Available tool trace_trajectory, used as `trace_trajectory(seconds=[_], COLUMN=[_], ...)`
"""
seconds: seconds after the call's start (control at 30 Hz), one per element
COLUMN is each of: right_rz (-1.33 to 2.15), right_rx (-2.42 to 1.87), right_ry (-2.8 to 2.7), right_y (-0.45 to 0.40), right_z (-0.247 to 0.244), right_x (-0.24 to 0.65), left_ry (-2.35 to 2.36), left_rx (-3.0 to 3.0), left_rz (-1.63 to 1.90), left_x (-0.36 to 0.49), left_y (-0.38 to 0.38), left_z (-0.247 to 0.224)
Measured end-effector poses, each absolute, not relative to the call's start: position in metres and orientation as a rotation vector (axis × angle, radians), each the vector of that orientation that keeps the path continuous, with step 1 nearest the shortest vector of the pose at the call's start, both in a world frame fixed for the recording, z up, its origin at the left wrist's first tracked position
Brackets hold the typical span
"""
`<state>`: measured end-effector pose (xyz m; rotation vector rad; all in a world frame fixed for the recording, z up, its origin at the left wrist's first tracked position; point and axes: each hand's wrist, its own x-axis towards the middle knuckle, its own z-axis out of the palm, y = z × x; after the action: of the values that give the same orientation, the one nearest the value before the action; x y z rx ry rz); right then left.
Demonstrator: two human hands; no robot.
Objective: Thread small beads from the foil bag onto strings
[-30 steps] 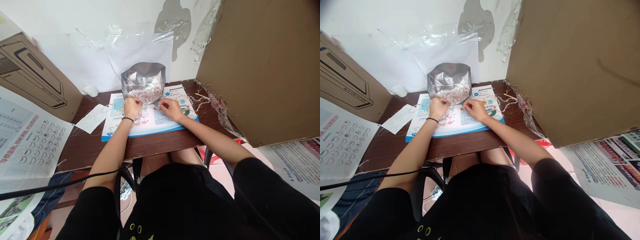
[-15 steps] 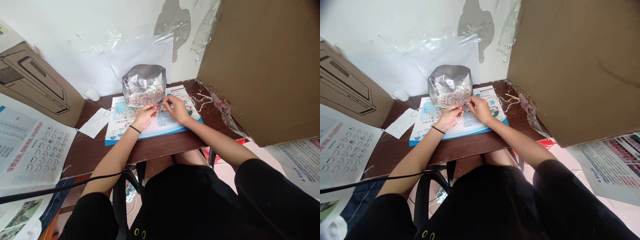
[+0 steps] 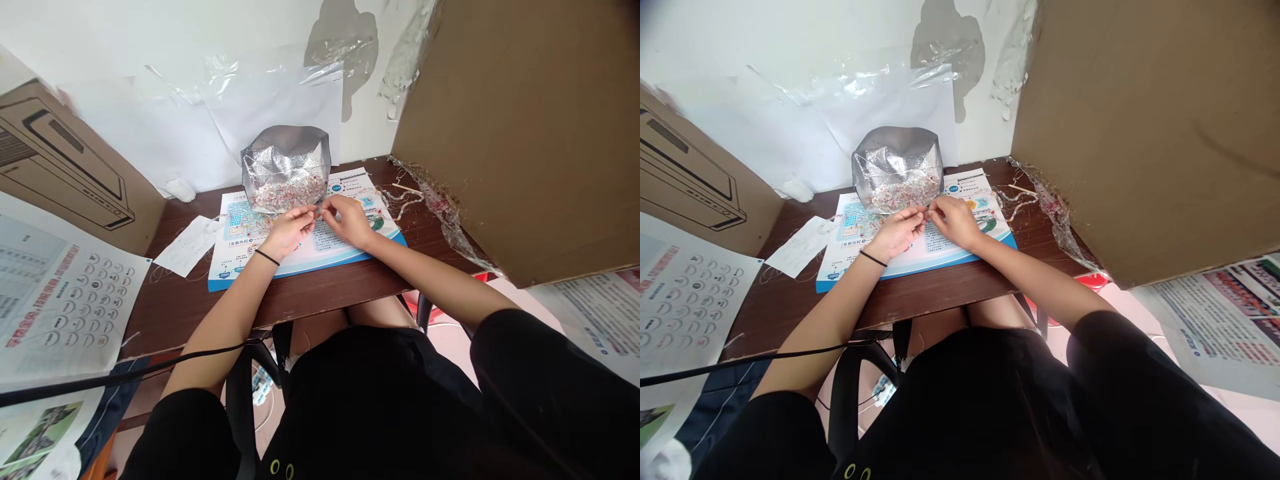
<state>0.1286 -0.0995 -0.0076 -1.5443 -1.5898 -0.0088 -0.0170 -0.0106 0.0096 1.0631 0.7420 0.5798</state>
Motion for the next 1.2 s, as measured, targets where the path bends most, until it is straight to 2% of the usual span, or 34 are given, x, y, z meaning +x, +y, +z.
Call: trace_trajectory(seconds=[0.23, 1.2], right_rz=[-0.100, -0.162], right_rx=[-1.386, -1.412], right_ry=[-1.595, -1.617], right_y=[-0.094, -0.095], right_z=[-0.017, -0.019], right_x=[0.134, 0.134], left_ry=[0.734, 0.705], left_rx=[1.032, 1.039], left_rz=[0.571, 0.558], left_x=[-0.017, -0.018], left_y=[-0.013, -0.014], left_z=[0.013, 0.014])
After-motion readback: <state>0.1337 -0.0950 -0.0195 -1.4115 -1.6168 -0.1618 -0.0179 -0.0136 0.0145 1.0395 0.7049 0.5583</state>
